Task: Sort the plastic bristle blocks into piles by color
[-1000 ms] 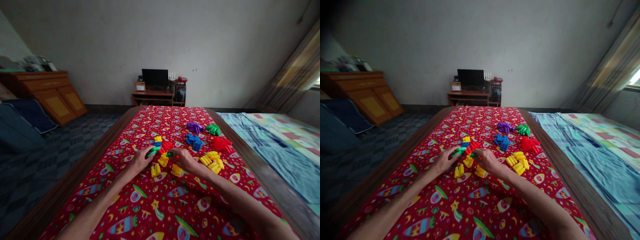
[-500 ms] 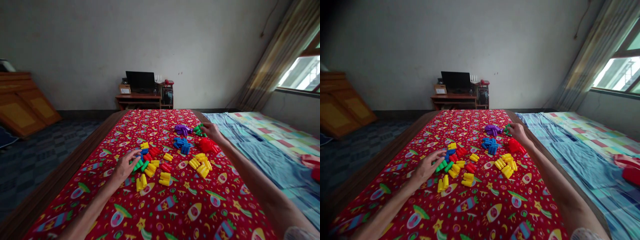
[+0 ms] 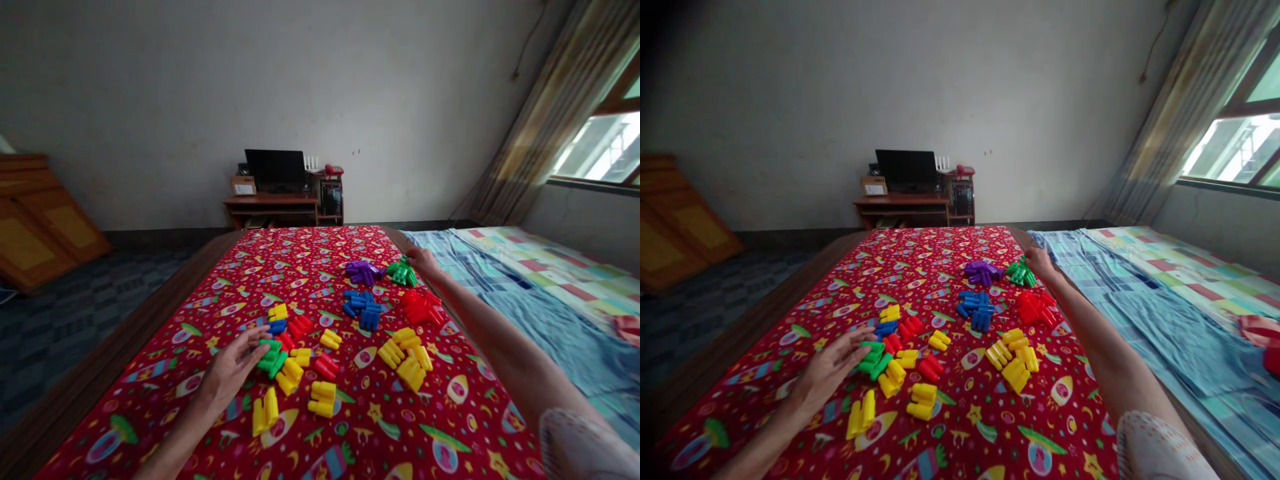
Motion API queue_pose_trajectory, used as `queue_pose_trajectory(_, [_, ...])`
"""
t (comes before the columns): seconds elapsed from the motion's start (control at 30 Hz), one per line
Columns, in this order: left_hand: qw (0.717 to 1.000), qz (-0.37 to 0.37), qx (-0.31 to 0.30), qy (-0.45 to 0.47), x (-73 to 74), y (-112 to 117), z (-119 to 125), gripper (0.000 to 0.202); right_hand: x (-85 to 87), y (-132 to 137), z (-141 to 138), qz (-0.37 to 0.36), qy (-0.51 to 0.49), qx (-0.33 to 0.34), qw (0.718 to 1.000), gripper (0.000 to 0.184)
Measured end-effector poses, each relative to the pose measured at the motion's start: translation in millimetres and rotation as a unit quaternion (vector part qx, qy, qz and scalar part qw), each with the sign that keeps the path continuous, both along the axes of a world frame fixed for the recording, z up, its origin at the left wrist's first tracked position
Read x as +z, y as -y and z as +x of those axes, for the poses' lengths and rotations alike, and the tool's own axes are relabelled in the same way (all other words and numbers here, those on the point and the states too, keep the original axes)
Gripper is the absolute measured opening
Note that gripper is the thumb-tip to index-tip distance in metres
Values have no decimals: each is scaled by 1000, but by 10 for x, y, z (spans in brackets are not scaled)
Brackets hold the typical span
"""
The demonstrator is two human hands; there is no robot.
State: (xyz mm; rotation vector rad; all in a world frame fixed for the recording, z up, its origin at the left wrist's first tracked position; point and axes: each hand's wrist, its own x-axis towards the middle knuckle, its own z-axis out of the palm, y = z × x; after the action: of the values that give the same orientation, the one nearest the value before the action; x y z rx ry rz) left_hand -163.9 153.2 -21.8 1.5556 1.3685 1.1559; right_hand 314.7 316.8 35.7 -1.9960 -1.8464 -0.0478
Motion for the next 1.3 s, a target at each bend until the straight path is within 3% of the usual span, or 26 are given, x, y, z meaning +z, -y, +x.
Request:
queue_pose_trajectory(0.17, [1000,-23,2,18,78,39,49,66,-58,33,10,0,-2,-4,1000,25])
queue_pose_trajectory(0.3, [1000,-17,6,24,107,74,62,63,88,90,-37,16,-12,-10,1000,28])
queue_pose_trajectory(0.4, [999,-12,-6,33,166,79,138,63,255,234,-267,36,-28,16,999,29])
queue_pose_trajectory(0.5, [999,-13,-32,37,276,36,336,61,384,595,-755,49,-72,180,980,28])
queue_pose_trajectory(0.6, [998,21,-57,33,398,-10,607,55,397,1094,-1347,-13,-110,421,900,29])
queue_pose_trajectory(0.67, [996,53,-70,24,460,-4,766,50,340,1379,-1660,-48,-118,498,858,24])
queue_pose_trajectory(0.7, [995,63,-77,20,482,12,826,47,302,1483,-1770,-53,-123,502,854,22])
queue_pose_trajectory(0.87, [992,59,-107,45,513,131,912,38,187,1650,-1888,-63,-201,462,862,17])
queue_pose_trajectory(0.97, [991,56,-122,30,496,144,874,36,222,1540,-1727,-74,-238,437,864,24])
queue_pose_trajectory(1.03, [989,85,-118,-5,494,125,830,33,254,1366,-1516,-36,-228,393,890,26])
queue_pose_trajectory(1.17, [977,170,-95,-86,538,61,686,25,254,834,-839,69,-215,202,953,32])
queue_pose_trajectory(1.3, [971,189,-87,-114,586,-2,537,23,167,422,-215,50,-198,10,979,31])
